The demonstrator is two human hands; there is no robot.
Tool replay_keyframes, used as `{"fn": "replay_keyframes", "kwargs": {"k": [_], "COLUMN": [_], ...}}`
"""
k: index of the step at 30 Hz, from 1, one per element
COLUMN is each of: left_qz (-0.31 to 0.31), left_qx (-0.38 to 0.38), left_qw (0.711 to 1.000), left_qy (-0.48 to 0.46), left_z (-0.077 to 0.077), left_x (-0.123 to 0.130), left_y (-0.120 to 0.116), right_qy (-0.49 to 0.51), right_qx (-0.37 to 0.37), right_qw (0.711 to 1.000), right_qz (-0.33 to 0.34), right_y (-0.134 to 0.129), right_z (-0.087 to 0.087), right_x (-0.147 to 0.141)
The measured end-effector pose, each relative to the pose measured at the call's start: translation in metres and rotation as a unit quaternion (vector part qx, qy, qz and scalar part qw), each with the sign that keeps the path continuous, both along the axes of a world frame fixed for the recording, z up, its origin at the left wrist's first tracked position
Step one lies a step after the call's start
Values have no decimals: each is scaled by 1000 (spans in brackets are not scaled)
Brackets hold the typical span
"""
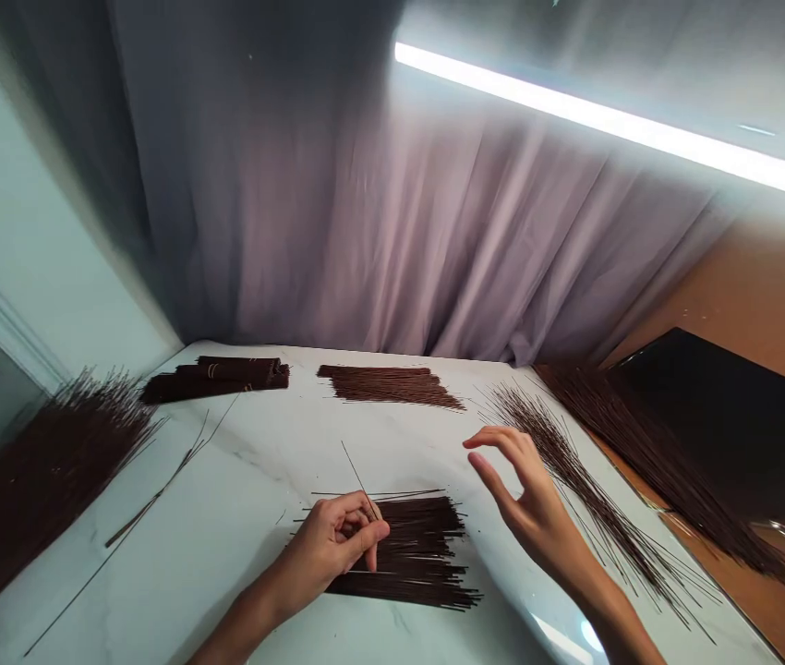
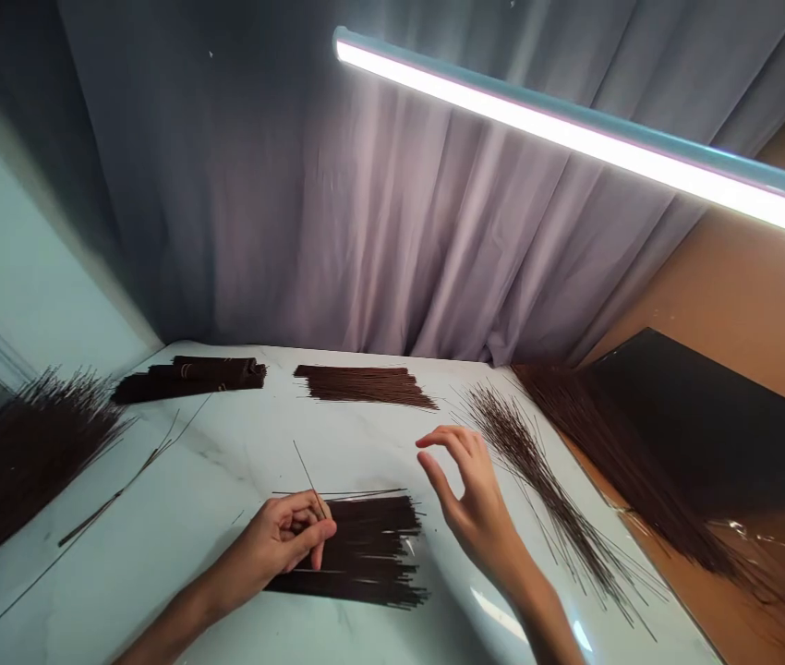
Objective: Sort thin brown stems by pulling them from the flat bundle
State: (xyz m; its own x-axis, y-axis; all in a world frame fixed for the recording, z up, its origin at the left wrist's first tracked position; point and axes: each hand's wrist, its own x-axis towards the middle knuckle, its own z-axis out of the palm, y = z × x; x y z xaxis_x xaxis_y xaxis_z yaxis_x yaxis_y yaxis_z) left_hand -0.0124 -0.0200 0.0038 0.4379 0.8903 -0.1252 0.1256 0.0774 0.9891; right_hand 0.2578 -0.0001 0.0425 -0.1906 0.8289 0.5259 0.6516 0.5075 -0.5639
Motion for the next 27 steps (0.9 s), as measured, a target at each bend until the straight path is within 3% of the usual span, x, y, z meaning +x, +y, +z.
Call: {"fn": "replay_keyframes", "kwargs": {"k": [2,4,7,10,15,21,27], "left_qz": [0,-4,-13,7,38,51,37], "left_qx": [6,17,38,51,33,35,45], "left_qw": [1000,1000,999,999,998,997,996], "left_qy": [12,14,3,2,35,48,68], "left_z": [1,3,3,-2,-11,-5,-7], "left_x": [1,3,6,6,4,5,6], "left_y": [-2,-4,-4,-2,1,2,-1], "right_qy": [-4,-89,-268,-334,-313,-286,-245], "right_qx": [79,135,198,230,223,161,109], "right_qw": [997,986,936,910,923,943,960], "right_qz": [-19,37,111,87,27,50,76], "right_y": [-7,-14,-21,-19,-7,-3,-3], "right_z": [-3,-7,-13,-22,-40,-47,-43], "right_x": [-19,-42,-67,-67,-44,-42,-35]}}
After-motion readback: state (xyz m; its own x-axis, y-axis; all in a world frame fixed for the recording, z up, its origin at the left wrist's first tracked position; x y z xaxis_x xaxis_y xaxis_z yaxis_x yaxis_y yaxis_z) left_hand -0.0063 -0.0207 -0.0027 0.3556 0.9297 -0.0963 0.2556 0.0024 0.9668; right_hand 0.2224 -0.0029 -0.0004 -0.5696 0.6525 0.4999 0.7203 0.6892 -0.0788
